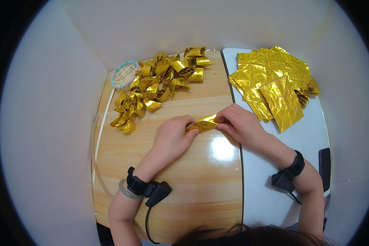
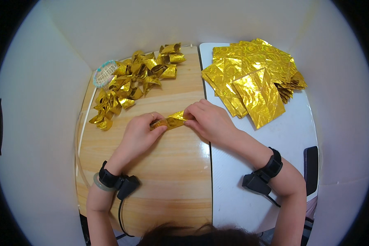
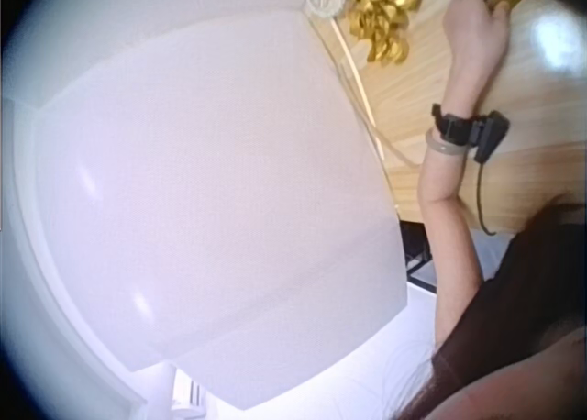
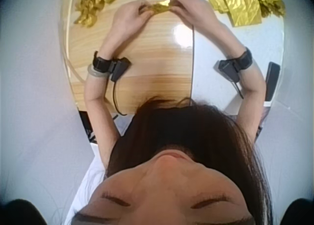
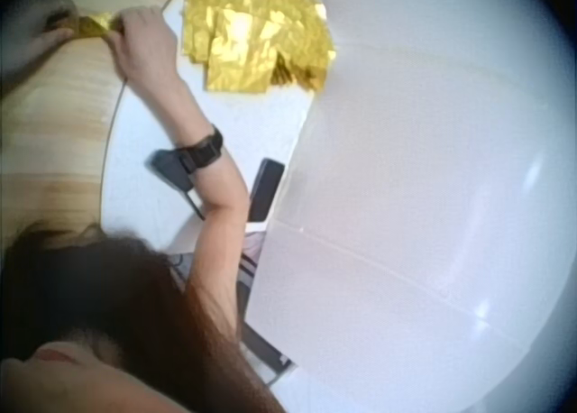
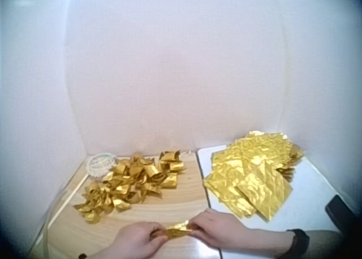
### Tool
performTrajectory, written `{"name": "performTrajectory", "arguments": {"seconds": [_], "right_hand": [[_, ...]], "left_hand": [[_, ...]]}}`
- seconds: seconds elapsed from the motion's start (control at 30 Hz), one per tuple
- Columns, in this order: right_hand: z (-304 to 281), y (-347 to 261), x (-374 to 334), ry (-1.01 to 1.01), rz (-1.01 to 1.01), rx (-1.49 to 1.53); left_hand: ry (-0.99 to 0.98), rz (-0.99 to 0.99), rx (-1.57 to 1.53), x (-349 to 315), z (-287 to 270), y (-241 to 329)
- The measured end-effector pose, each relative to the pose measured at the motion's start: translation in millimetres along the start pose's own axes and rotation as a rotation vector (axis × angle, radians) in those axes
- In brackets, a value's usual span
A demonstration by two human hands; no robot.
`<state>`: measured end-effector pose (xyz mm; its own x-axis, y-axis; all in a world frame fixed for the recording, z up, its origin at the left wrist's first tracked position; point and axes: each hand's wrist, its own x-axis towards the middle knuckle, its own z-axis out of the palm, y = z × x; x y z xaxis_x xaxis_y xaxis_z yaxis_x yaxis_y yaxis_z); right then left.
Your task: Folding gold foil paper into traditional Chinese gold ingots.
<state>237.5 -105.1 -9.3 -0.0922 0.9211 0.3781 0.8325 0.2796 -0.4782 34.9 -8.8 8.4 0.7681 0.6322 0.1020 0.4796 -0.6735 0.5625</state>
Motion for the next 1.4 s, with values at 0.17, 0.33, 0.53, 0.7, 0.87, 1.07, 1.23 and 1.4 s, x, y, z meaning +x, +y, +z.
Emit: {"name": "performTrajectory", "arguments": {"seconds": [0.17,0.33,0.53,0.7,0.87,1.07,1.23,1.4], "right_hand": [[-2.7,-5.0,2.1,-0.049,0.095,0.032],[-3.9,-3.7,-0.7,-0.148,-0.170,-0.206],[-2.0,-7.2,-2.4,-0.120,-0.231,-0.266],[-2.8,-9.0,-2.0,-0.131,-0.243,-0.291],[-4.1,-8.4,-1.4,-0.133,-0.233,-0.292],[-1.5,-0.2,-1.4,-0.048,-0.006,-0.016],[-2.1,-3.8,-0.4,-0.089,0.128,0.039],[-4.9,-2.1,5.6,0.069,-0.169,-0.059]], "left_hand": [[0.033,-0.060,-0.079,2.3,4.1,-2.1],[0.101,-0.042,-0.091,1.9,3.8,2.4],[0.079,-0.081,-0.111,1.1,3.9,0.5],[0.093,-0.077,-0.104,0.2,5.1,-2.7],[0.213,0.097,0.066,0.7,2.5,0.2],[0.128,0.303,0.051,5.7,5.7,-14.2],[0.181,0.325,0.109,6.3,1.1,-8.2],[0.117,0.325,0.054,7.8,-1.2,-12.5]]}}
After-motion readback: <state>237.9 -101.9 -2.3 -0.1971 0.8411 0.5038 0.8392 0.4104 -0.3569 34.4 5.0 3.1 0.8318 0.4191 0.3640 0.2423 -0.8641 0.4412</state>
